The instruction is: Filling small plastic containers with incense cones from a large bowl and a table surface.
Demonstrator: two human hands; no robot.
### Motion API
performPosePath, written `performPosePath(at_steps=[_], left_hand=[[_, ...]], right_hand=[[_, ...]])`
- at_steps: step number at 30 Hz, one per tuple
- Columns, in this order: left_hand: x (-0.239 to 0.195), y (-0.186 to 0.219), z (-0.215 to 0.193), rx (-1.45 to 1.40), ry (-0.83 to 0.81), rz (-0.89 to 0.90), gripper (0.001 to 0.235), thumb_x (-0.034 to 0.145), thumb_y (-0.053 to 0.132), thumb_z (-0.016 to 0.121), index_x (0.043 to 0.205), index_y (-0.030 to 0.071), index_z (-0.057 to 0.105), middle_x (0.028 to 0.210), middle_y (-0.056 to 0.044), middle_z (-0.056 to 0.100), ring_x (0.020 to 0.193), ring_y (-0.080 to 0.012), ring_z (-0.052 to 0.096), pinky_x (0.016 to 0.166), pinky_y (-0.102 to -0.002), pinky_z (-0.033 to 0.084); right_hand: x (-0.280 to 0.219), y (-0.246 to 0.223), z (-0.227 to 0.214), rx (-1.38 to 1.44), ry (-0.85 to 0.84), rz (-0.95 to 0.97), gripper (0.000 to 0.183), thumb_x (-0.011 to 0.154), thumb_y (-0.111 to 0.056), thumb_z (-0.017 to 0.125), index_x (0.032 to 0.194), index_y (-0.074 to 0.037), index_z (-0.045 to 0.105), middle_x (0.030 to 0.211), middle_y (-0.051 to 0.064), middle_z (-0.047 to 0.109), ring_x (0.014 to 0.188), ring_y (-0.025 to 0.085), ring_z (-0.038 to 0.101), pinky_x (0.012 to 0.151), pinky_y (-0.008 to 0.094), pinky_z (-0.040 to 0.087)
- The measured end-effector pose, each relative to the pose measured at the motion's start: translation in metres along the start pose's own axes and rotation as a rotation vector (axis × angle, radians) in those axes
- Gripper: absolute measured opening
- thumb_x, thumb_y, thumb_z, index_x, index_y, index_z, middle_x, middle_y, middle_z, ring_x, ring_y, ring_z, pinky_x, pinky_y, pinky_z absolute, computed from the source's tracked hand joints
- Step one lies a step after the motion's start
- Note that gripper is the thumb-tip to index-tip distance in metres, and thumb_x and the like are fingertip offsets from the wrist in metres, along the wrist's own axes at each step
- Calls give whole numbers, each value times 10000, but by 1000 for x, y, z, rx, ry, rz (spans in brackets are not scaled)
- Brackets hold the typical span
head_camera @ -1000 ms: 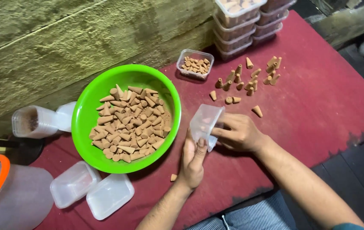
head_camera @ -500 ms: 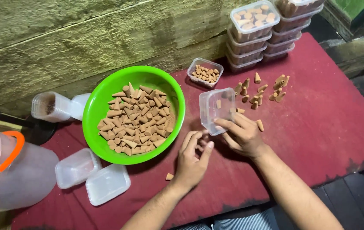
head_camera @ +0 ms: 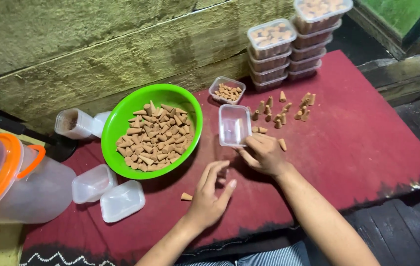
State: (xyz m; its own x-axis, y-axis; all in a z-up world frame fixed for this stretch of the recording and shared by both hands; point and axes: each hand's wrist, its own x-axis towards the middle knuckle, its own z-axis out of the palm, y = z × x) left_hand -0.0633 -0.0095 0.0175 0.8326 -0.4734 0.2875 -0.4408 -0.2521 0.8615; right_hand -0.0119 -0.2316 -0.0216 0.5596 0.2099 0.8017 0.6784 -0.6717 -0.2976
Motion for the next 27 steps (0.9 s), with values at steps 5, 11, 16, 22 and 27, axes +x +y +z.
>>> performPosePath(at_steps=[5, 11, 16, 22, 27], left_hand=[[-46, 8, -43, 292, -70, 276, 341, 981, 143, 662, 1284, -4, 611, 1243, -176, 608, 1150, -291, 632, 1017, -366, 513], [-114, -9, -119, 804, -186, 454, 331, 954, 250, 702, 1219, 55, 655, 1273, -149, 625, 1135, -329, 619, 1005, -444, 489], [-149, -24, -153, 898, -245, 425, 352, 946, 288, 718, 1200, 50, 673, 1253, -161, 642, 1126, -336, 641, 958, -425, 534], [-160, -28, -153, 958, -294, 434, 358, 972, 303, 691, 1217, 46, 646, 1254, -174, 628, 1121, -343, 627, 910, -429, 535], [-154, -43, -157, 938, -296, 512, 380, 996, 346, 657, 1220, 40, 649, 1204, -174, 632, 1062, -341, 634, 851, -427, 536]], right_hand=[[-11, 12, 7, -35, 33, -7, 210, 963, -166, 740, 839, -64, 604, 689, 62, 593, 578, 212, 544, 531, 338, 420], [-13, 9, 11, -28, 68, -10, 246, 980, -181, 723, 827, -65, 570, 673, 85, 531, 588, 243, 506, 605, 358, 421], [-4, 11, 15, -66, 28, -57, 208, 969, -174, 743, 861, -71, 599, 691, 73, 566, 598, 240, 539, 625, 353, 405], [-2, 6, 14, -60, -8, -89, 239, 973, -177, 739, 827, -82, 575, 650, 72, 537, 568, 231, 511, 645, 333, 366], [-3, 5, 12, -47, -58, -85, 206, 967, -160, 733, 848, -74, 589, 693, 76, 575, 577, 235, 518, 636, 342, 389]])
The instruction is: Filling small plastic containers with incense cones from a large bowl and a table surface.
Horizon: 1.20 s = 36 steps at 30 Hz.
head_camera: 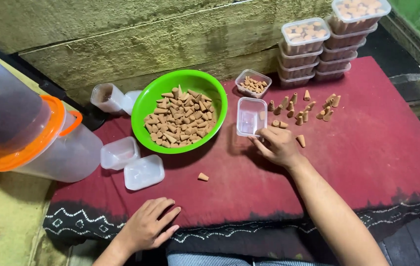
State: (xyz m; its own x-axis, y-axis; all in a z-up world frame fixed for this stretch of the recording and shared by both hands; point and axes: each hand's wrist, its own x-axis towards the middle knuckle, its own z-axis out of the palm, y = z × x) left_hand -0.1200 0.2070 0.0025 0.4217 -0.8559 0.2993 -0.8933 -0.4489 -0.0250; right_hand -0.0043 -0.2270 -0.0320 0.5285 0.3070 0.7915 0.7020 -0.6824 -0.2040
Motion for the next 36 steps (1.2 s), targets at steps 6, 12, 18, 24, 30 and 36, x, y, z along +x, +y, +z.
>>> performPosePath(at_steps=[6, 12, 18, 24, 30, 36], left_hand=[[0, -10, 17, 19, 57, 16, 389, 995, 371, 629, 1199, 41, 660, 1149, -168, 636, 1012, -326, 637, 815, -412, 533], [11, -7, 14, -74, 148, -48, 363, 981, 370, 671, 1123, 35, 676, 1088, -155, 662, 966, -308, 660, 795, -391, 545], [89, 27, 8, -455, 428, -255, 172, 944, 125, 677, 1037, -20, 685, 1020, -153, 691, 917, -295, 669, 850, -379, 571], [165, 47, 52, -1441, 603, -707, 745, 1002, 480, 513, 1551, 47, 257, 1442, -227, 535, 1283, -292, 588, 982, -391, 548], [220, 37, 56, -1701, 604, -634, 750, 1060, 462, 396, 1633, 68, 117, 1377, -200, 521, 1260, -277, 546, 1133, -438, 426], [239, 19, 67, -1667, 602, -618, 759, 1047, 504, 351, 1612, 12, 229, 1171, -177, 605, 1041, -218, 627, 964, -373, 550]], right_hand=[[-5, 3, -4, 88, -31, 21, 107, 945, -115, 748, 909, -52, 670, 738, 65, 646, 620, 214, 603, 559, 334, 456], [-7, -3, -1, 155, -73, 2, 114, 934, -100, 745, 875, -43, 665, 677, 48, 614, 543, 170, 552, 491, 301, 436], [4, -22, -2, 390, -96, -26, 60, 928, -81, 675, 893, -33, 680, 712, 53, 630, 546, 177, 561, 524, 290, 450], [14, -41, -7, 622, -118, -82, 191, 975, -179, 633, 985, -13, 727, 849, 104, 762, 637, 235, 720, 586, 328, 549], [16, -45, -5, 612, -143, -79, 215, 950, -180, 707, 1095, -24, 739, 780, 91, 722, 583, 253, 647, 545, 322, 526], [13, -37, -1, 512, -179, -26, 246, 942, -180, 672, 1088, 4, 740, 685, 114, 647, 520, 305, 609, 484, 383, 500]])
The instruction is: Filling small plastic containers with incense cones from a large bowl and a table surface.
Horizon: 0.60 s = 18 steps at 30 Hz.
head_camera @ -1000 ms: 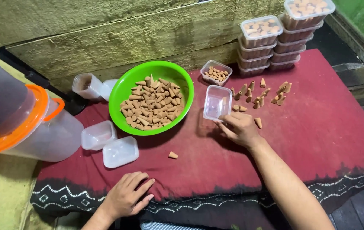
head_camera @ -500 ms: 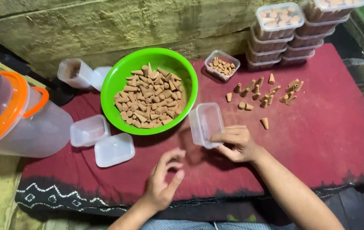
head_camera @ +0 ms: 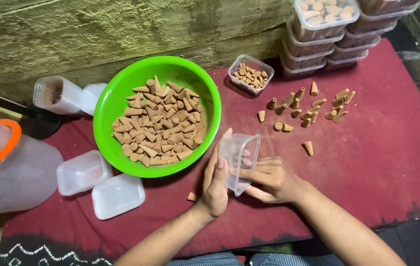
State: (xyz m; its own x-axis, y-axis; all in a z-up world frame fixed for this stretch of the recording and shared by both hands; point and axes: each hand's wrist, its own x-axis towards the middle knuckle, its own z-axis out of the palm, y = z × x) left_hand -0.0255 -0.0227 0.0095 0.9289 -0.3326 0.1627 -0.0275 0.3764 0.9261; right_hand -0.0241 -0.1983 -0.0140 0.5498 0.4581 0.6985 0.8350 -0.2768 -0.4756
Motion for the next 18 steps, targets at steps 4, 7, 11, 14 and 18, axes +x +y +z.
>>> performPosePath(at_steps=[4, 7, 11, 14, 18], left_hand=[[2, -8, -10, -51, -1, 10, 775, 1053, 525, 277, 1605, -17, 241, 1121, -210, 626, 990, -235, 668, 857, -320, 590], [-1, 7, -20, -195, -35, -61, 782, 1030, 521, 453, 1589, -2, 296, 1109, -204, 631, 968, -232, 642, 834, -363, 586], [-1, 16, -25, -235, -13, -30, 814, 1023, 535, 478, 1569, -44, 311, 1108, -227, 640, 913, -239, 659, 821, -349, 574], [1, 22, -34, -283, -5, 5, 903, 1003, 585, 522, 1569, -73, 272, 1118, -224, 625, 913, -259, 659, 799, -375, 576], [-2, 17, -42, 14, 66, 126, 877, 1039, 629, 437, 1532, -84, 311, 1391, -248, 530, 1152, -267, 602, 879, -369, 548]], right_hand=[[2, -10, 3, 41, -42, 89, 288, 921, -187, 656, 1043, 67, 712, 602, 184, 623, 467, 391, 636, 416, 488, 528], [31, -38, -18, -77, -448, 300, 269, 1001, -295, 633, 1140, -75, 565, 568, 132, 586, 453, 322, 585, 425, 420, 426], [69, -42, -54, -63, -764, 309, 423, 1011, -555, 615, 1098, -143, 568, 457, 79, 549, 375, 350, 570, 423, 455, 438], [85, -30, -56, 241, -382, 88, 224, 1003, -208, 604, 1082, -17, 688, 602, 98, 638, 423, 239, 591, 414, 326, 463], [50, 9, -22, 94, -295, 8, 504, 979, -163, 473, 1464, -30, 450, 633, 16, 578, 477, 217, 528, 498, 354, 451]])
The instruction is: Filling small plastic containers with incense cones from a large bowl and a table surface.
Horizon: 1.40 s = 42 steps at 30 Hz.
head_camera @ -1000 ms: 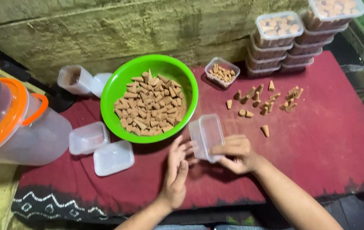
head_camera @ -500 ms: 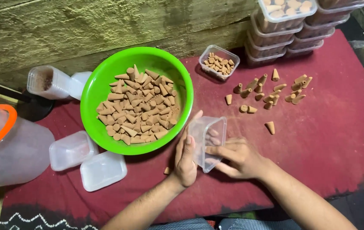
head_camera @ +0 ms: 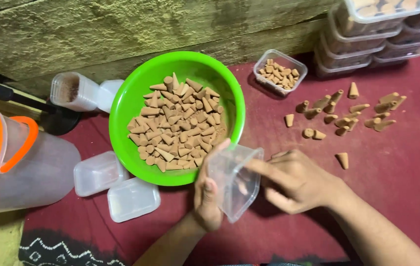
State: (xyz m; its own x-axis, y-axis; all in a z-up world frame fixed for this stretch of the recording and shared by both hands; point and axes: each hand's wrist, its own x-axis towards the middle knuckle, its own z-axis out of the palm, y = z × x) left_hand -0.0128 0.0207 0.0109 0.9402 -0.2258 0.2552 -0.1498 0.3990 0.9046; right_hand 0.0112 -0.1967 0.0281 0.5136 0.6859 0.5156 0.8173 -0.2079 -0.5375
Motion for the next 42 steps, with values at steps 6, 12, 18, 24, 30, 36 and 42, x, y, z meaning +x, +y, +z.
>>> performPosePath(at_steps=[6, 12, 18, 24, 30, 36, 42], left_hand=[[-1, -1, 7, 43, -1, -80, 954, 1024, 668, 458, 1538, -106, 240, 1352, -227, 517, 1227, -266, 555, 1082, -428, 494], [0, 2, 10, 67, -34, -6, 902, 1077, 642, 352, 1523, -123, 179, 1092, -231, 635, 1033, -292, 645, 1049, -492, 527], [-40, -42, -38, 295, -75, -39, 847, 1072, 535, 416, 1542, -115, 145, 1311, -247, 589, 1186, -301, 633, 1095, -450, 521], [-8, -25, -38, -1040, 254, -1230, 728, 979, 709, 454, 1131, 6, 570, 989, -135, 624, 901, -246, 628, 843, -365, 538], [1, -15, -20, -807, 155, -1153, 836, 1037, 712, 230, 1049, -31, 613, 833, -190, 646, 783, -310, 648, 768, -468, 531], [-16, -28, -23, -919, 39, -728, 1012, 977, 773, 510, 1555, -21, 263, 1330, -342, 548, 1180, -419, 617, 1036, -551, 533], [-14, -19, -5, -364, 104, -247, 1119, 891, 664, 671, 1629, 57, 89, 1205, -298, 592, 1042, -359, 672, 856, -517, 600]], right_hand=[[-30, 18, 45, -323, 17, -26, 557, 1004, -191, 616, 1499, -36, 414, 536, 1, 428, 406, 211, 445, 480, 381, 463], [-35, 9, 58, -265, 74, 10, 512, 1002, -151, 606, 1475, -10, 469, 622, -13, 471, 484, 214, 495, 560, 365, 499], [-9, -6, 36, 295, 74, 69, 328, 994, -118, 507, 1270, 46, 572, 621, 123, 608, 494, 357, 582, 488, 394, 465], [-8, -15, 32, 510, -4, 151, 349, 1007, -128, 557, 1336, -14, 539, 497, 32, 481, 383, 302, 521, 401, 370, 407], [-19, -18, 41, 700, -66, 90, 513, 1005, -86, 613, 1470, 2, 416, 638, 63, 614, 483, 282, 554, 481, 363, 472], [-9, -12, 10, 1131, -76, 161, 361, 1043, -241, 582, 1283, 26, 617, 516, 21, 337, 425, 171, 328, 467, 294, 278], [-36, 3, 34, 1088, 193, 417, 157, 893, -118, 771, 799, -7, 713, 590, 45, 613, 479, 101, 496, 445, 250, 380]])
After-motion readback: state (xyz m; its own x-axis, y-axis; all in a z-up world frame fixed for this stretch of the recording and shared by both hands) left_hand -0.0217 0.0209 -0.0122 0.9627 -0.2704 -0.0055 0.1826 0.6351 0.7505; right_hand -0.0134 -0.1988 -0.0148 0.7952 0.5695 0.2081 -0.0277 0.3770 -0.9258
